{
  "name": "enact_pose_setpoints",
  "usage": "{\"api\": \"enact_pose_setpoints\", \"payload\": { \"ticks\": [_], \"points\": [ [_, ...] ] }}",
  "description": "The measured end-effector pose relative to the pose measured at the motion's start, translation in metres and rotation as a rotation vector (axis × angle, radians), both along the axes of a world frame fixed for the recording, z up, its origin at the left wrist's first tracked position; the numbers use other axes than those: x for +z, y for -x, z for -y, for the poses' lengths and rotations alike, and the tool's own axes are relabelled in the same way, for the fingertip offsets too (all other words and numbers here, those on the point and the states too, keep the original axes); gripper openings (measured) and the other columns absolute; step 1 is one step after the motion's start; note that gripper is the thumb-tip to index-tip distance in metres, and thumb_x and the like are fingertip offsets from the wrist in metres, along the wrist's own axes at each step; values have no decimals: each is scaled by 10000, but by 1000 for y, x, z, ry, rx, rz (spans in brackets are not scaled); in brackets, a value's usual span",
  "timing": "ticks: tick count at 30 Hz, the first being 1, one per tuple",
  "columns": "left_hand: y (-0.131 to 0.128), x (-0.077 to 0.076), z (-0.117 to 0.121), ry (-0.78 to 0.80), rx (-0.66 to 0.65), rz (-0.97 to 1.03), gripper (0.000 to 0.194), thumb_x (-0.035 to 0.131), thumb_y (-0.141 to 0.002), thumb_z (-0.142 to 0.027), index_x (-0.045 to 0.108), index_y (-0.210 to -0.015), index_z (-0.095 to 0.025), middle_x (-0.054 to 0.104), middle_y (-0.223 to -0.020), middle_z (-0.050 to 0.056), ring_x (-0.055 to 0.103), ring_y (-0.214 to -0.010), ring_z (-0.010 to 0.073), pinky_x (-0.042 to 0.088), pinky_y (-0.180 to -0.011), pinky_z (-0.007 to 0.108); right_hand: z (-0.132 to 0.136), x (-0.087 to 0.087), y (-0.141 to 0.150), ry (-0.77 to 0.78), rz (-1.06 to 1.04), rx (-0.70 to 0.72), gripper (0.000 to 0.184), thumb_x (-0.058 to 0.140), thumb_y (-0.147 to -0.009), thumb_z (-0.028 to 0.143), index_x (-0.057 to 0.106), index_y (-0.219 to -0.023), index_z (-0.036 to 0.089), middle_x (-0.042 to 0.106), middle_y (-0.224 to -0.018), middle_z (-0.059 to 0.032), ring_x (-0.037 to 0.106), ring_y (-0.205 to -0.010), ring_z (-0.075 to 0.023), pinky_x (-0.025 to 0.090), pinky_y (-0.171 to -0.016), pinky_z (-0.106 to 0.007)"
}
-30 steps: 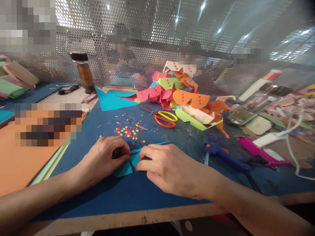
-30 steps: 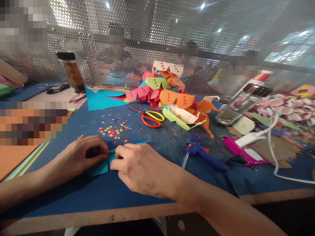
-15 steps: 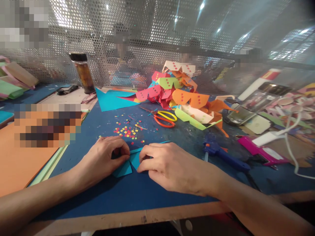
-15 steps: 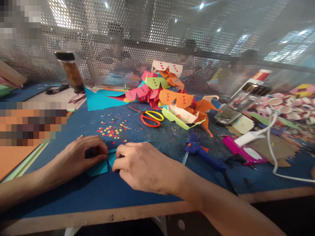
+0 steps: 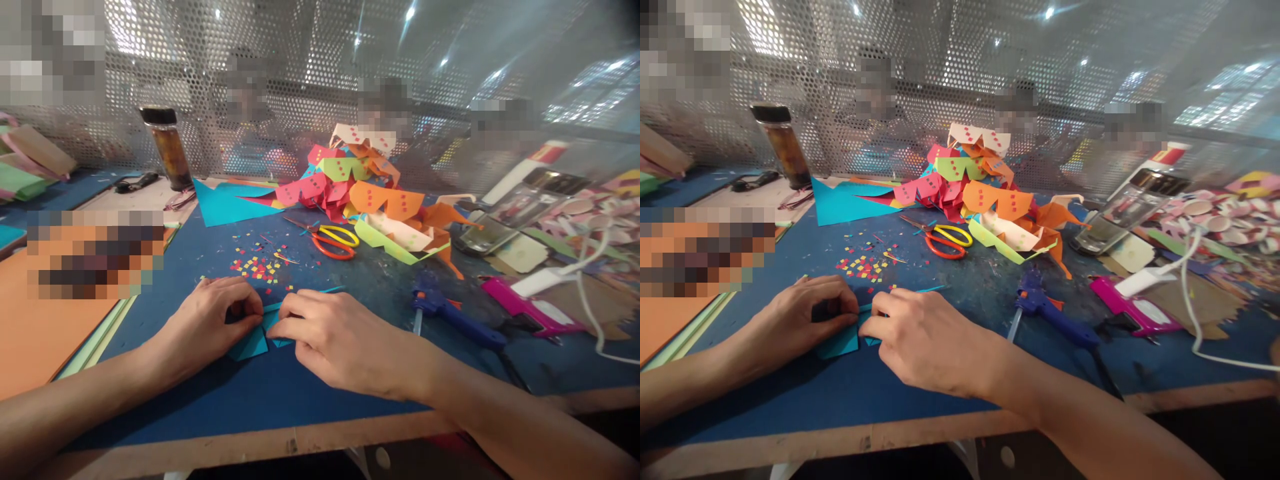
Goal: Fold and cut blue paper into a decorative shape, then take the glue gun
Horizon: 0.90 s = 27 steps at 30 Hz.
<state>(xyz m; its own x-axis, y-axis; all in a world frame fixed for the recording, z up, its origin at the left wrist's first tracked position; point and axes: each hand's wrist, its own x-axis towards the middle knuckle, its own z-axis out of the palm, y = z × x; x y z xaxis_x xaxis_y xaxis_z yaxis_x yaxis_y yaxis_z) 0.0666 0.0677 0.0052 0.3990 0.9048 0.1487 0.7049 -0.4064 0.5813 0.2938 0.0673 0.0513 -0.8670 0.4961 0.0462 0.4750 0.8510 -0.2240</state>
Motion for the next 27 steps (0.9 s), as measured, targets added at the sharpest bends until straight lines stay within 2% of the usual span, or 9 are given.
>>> {"api": "enact_pose_setpoints", "payload": {
  "ticks": [6,15,23,27],
  "points": [
    [0,-1,0,-10,-2,6,78,626,-836,-189,642,-767,-223,636,-762,-45,567,-744,162,326,-761,339,0,-5,3,-81,45,5,285,482,-923,105,681,-1111,183,622,-993,-64,556,-932,-208,469,-770,-337],
    [1,-2,0,-9,-12,23,84,627,-851,-214,642,-769,-226,632,-759,-42,561,-743,161,337,-758,339,0,2,-3,25,-11,15,288,514,-917,103,725,-1069,227,651,-1031,-38,599,-941,-167,464,-869,-293],
    [2,-3,-1,-17,-9,6,90,628,-856,-223,642,-767,-229,630,-762,-44,553,-739,159,340,-737,328,-1,5,-6,69,-26,30,271,529,-908,98,747,-1008,225,670,-1035,-32,605,-952,-167,475,-885,-291],
    [1,-3,0,-23,-17,12,94,619,-864,-239,643,-773,-233,633,-766,-44,557,-742,157,346,-746,325,-1,4,-4,89,-36,-16,304,523,-892,77,733,-1064,215,673,-1035,-42,612,-961,-170,481,-892,-301]
  ]
}}
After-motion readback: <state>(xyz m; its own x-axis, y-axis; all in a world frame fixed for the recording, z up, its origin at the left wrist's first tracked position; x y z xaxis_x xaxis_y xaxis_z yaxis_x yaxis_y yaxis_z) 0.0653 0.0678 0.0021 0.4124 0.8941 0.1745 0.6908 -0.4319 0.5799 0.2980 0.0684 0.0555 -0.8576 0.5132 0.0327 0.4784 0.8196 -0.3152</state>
